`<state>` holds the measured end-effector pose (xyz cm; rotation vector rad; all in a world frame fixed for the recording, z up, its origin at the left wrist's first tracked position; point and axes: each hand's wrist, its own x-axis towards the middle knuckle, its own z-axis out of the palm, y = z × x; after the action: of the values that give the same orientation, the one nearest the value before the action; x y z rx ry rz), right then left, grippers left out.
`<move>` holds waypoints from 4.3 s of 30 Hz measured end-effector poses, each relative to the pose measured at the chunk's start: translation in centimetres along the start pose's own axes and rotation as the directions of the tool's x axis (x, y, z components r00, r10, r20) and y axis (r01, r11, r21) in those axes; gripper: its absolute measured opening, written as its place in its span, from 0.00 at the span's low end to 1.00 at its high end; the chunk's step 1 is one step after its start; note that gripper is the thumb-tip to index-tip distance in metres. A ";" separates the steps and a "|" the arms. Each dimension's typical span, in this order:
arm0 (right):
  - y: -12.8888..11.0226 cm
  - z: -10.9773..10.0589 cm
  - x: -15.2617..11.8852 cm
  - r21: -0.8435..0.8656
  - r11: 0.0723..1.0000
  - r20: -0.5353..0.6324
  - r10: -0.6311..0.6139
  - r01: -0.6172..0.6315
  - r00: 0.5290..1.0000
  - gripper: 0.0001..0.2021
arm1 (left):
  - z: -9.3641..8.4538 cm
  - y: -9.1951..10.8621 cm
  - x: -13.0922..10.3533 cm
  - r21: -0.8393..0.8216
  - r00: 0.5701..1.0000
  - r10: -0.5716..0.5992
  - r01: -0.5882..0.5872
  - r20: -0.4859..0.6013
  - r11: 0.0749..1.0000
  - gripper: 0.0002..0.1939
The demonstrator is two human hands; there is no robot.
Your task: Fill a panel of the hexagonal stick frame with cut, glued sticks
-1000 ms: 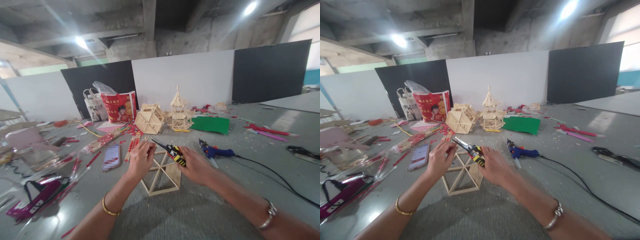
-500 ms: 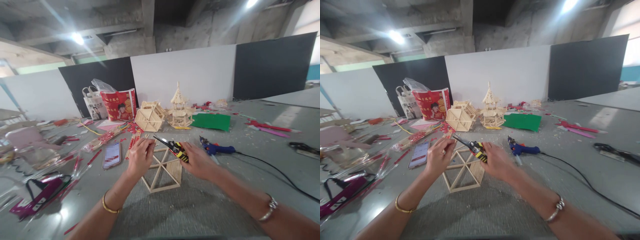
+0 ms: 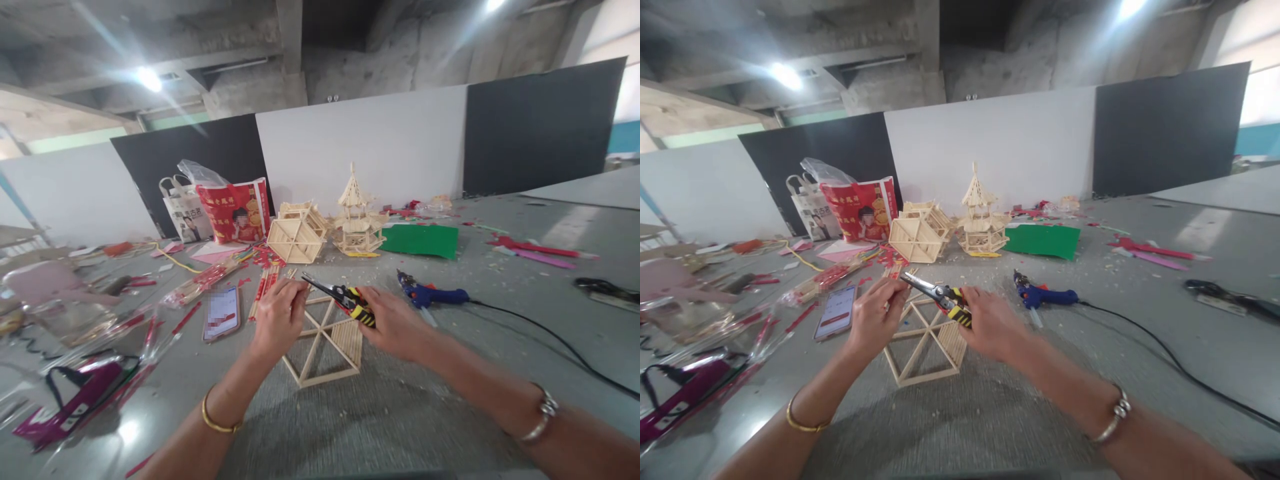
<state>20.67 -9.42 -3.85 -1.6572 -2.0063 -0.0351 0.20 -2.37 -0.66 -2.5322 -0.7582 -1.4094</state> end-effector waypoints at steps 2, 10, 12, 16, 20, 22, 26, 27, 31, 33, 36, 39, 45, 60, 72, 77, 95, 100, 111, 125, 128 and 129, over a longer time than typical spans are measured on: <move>0.4 0.1 0.0 0.006 1.000 -0.008 -0.023 0.023 1.000 0.20 | -0.1 0.1 0.1 0.000 1.000 0.010 -0.010 0.004 1.000 0.08; 0.9 0.6 0.3 -0.022 1.000 0.029 0.020 -0.019 0.999 0.15 | 0.8 -0.5 -0.2 -0.006 0.998 -0.049 0.049 0.039 0.999 0.07; 0.8 0.9 0.5 -0.043 0.998 0.049 0.050 -0.048 0.998 0.14 | 1.3 -0.9 -0.4 0.000 0.991 -0.108 0.109 0.076 0.994 0.07; 0.9 1.5 1.0 -0.052 0.996 0.060 0.071 -0.068 0.996 0.13 | 1.9 -1.2 -0.5 0.039 0.972 -0.201 0.197 0.121 0.980 0.07; 0.7 1.7 1.1 -0.061 0.997 0.023 0.041 -0.040 0.999 0.17 | 1.3 -0.9 -0.3 0.064 0.989 -0.130 0.125 0.070 0.990 0.08; 0.4 1.7 0.9 -0.036 0.999 0.000 0.005 -0.005 1.000 0.18 | 0.8 -0.8 -0.2 0.063 0.997 -0.058 0.055 0.044 0.997 0.08; 0.1 1.6 0.4 0.027 0.999 -0.034 -0.034 0.035 0.999 0.19 | 0.1 -0.7 0.1 0.055 0.998 0.042 -0.044 0.045 0.998 0.08; 0.1 1.5 0.3 0.032 0.999 -0.039 -0.035 0.037 0.999 0.19 | 0.0 -0.7 0.1 0.058 0.997 0.061 -0.063 0.049 0.996 0.09; 0.7 1.4 0.0 0.067 0.996 -0.050 -0.053 0.056 0.997 0.16 | 0.1 -0.4 0.1 0.061 0.994 0.096 -0.099 0.057 0.993 0.09; 1.0 1.6 0.2 0.051 0.997 -0.039 -0.052 0.054 0.998 0.14 | 0.3 -0.3 0.1 0.071 0.996 0.077 -0.081 0.054 0.994 0.10; 1.1 1.8 0.7 -0.032 0.999 0.001 0.004 -0.004 1.000 0.13 | 0.9 -0.3 0.1 0.108 0.997 -0.015 0.006 0.079 0.994 0.10; 0.9 1.6 1.6 -0.098 0.992 0.025 0.086 -0.083 0.996 0.13 | 1.1 -0.9 0.3 0.131 0.974 -0.183 0.166 0.130 0.977 0.10; 1.9 -0.7 5.0 -0.218 0.947 0.026 0.247 -0.235 0.969 0.16 | 0.2 -2.4 1.4 -0.116 0.836 -0.471 0.517 0.280 0.848 0.09; 7.6 3.4 8.4 -0.397 0.890 0.192 0.320 -0.225 0.928 0.32 | 2.4 2.0 1.3 -0.172 0.447 0.012 0.318 0.894 0.933 0.08; 6.0 1.8 7.4 -0.396 0.904 0.138 0.230 -0.159 0.963 0.22 | 3.0 1.9 0.4 -0.227 0.377 0.092 0.333 0.922 0.915 0.04; 6.1 2.1 7.2 -0.359 0.927 0.129 0.168 -0.112 0.977 0.21 | 2.9 1.8 -0.3 -0.246 0.391 0.085 0.383 0.916 0.890 0.05; 5.7 1.7 7.1 -0.361 0.928 0.202 0.180 -0.098 0.963 0.22 | 2.5 2.1 -0.3 -0.209 0.331 0.106 0.294 0.938 0.933 0.07; 5.8 1.7 7.2 -0.345 0.936 0.235 0.153 -0.064 0.960 0.19 | 2.4 2.1 -0.3 -0.222 0.340 0.125 0.262 0.932 0.939 0.07; 6.2 2.4 7.1 -0.342 0.940 0.284 0.114 -0.010 0.952 0.18 | 2.0 2.4 -0.4 -0.190 0.382 0.109 0.180 0.918 0.965 0.09; 4.8 1.8 6.9 -0.309 0.948 0.262 0.012 0.072 0.965 0.20 | 1.7 2.7 -0.5 -0.080 0.413 0.032 0.098 0.910 0.992 0.11; 3.7 1.5 6.7 -0.300 0.949 0.288 -0.003 0.093 0.958 0.21 | 1.6 2.8 -0.7 -0.081 0.433 0.044 0.067 0.900 0.994 0.12; 3.4 1.4 6.7 -0.299 0.949 0.298 -0.005 0.099 0.955 0.21 | 1.6 2.8 -0.8 -0.082 0.441 0.048 0.058 0.896 0.995 0.12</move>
<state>22.56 -2.06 -3.40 -1.8941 -2.3687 -0.1388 2.49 -4.50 -1.85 -3.2774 -0.7863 0.1192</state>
